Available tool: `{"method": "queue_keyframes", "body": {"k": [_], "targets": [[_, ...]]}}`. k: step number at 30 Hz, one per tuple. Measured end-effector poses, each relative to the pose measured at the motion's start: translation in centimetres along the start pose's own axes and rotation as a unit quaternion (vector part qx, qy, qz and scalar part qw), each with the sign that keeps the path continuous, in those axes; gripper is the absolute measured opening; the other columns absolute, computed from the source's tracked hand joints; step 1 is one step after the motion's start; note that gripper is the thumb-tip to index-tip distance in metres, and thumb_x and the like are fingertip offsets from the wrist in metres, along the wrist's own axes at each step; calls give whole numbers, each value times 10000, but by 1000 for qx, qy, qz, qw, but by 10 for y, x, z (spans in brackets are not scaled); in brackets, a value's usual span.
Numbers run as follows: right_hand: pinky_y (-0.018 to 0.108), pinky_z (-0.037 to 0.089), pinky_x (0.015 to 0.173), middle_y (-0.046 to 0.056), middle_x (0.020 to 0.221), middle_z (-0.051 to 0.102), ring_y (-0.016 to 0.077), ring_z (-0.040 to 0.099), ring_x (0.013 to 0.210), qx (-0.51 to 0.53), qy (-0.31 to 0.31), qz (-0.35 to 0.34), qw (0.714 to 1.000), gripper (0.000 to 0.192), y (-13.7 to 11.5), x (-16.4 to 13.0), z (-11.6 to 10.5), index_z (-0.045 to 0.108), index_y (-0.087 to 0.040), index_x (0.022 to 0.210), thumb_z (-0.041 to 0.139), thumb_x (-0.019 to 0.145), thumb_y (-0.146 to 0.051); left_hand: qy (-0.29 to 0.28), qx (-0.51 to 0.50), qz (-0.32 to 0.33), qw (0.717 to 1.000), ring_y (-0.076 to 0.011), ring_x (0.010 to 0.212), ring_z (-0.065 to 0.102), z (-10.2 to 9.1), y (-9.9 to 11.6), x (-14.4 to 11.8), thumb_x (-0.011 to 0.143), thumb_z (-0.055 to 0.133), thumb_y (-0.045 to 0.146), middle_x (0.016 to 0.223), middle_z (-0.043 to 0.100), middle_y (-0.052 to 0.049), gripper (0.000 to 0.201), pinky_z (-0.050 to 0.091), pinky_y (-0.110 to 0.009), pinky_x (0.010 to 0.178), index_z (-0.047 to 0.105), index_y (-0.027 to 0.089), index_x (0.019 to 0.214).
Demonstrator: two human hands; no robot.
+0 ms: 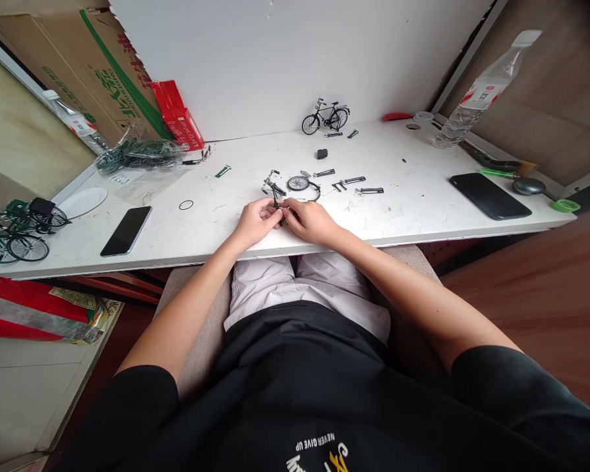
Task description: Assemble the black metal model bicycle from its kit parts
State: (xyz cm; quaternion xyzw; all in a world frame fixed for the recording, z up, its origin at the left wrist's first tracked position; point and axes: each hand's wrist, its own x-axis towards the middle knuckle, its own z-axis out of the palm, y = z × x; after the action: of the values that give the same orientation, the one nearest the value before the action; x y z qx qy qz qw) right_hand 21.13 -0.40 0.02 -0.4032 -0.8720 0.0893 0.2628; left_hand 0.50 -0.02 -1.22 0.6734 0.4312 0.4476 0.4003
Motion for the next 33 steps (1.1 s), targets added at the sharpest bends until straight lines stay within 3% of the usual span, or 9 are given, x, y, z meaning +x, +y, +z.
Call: {"method": "queue_keyframes", "body": {"k": [33], "targets": [[349,425,723,150,1040,838,294,729,834,5,-2,8,1000,412,0,-1,0,696,-146,1289,380,1136,-362,-1,1,-1,1000,-157,695,741,0,2,-1,899,825,342,818,753,-44,312,624,-255,688,763,137,1126]]}}
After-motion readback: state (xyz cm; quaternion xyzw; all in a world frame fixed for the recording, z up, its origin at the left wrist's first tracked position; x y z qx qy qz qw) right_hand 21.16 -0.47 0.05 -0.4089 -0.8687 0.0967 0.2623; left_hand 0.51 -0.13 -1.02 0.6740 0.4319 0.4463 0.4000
